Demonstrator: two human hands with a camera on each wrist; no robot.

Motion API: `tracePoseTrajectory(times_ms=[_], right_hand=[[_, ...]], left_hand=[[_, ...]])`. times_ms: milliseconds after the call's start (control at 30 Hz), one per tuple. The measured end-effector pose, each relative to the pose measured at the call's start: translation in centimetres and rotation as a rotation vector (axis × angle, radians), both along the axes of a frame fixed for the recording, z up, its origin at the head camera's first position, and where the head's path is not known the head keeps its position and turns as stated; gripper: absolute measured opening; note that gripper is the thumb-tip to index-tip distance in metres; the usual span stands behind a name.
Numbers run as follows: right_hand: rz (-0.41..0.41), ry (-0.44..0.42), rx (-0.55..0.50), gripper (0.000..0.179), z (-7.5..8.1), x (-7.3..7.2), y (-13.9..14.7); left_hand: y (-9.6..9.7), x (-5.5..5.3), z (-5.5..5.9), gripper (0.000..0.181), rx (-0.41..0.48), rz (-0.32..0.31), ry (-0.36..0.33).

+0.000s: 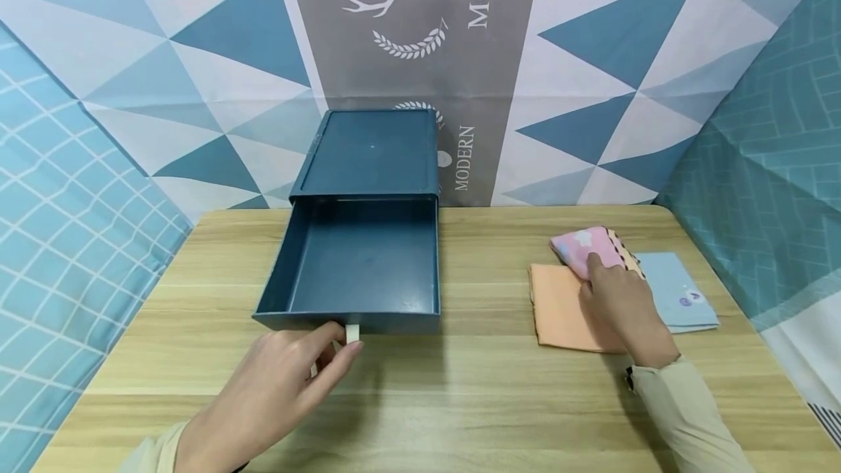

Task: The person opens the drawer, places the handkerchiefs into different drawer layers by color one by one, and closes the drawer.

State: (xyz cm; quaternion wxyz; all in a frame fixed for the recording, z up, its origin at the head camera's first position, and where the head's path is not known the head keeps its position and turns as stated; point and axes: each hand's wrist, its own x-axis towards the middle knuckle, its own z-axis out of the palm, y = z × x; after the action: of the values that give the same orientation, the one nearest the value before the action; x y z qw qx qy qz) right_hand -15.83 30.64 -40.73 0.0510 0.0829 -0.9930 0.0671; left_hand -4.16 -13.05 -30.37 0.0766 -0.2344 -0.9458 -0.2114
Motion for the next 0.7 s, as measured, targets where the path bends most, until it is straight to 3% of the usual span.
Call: tracePoseTrajectory(times_ms=[367, 533, 700], right_hand=[[-0.010, 0.025, 0.048, 0.022, -0.2, -0.2, 0.1], [-0.032, -0.012, 0.084, 0.020, 0.3, -0.3, 0.4], [-0.048, -0.013, 0.054, 0.023, 1.0, -0.2, 1.2]], left_hand=[[0.1, -0.1, -0.2, 0.033, -0.004, 0.007, -0.016], [0.0, 0.0, -0.2, 0.033, 0.007, 0.002, -0.007], [0.0, -0.1, -0.2, 0.033, 0.012, 0.001, -0.021]])
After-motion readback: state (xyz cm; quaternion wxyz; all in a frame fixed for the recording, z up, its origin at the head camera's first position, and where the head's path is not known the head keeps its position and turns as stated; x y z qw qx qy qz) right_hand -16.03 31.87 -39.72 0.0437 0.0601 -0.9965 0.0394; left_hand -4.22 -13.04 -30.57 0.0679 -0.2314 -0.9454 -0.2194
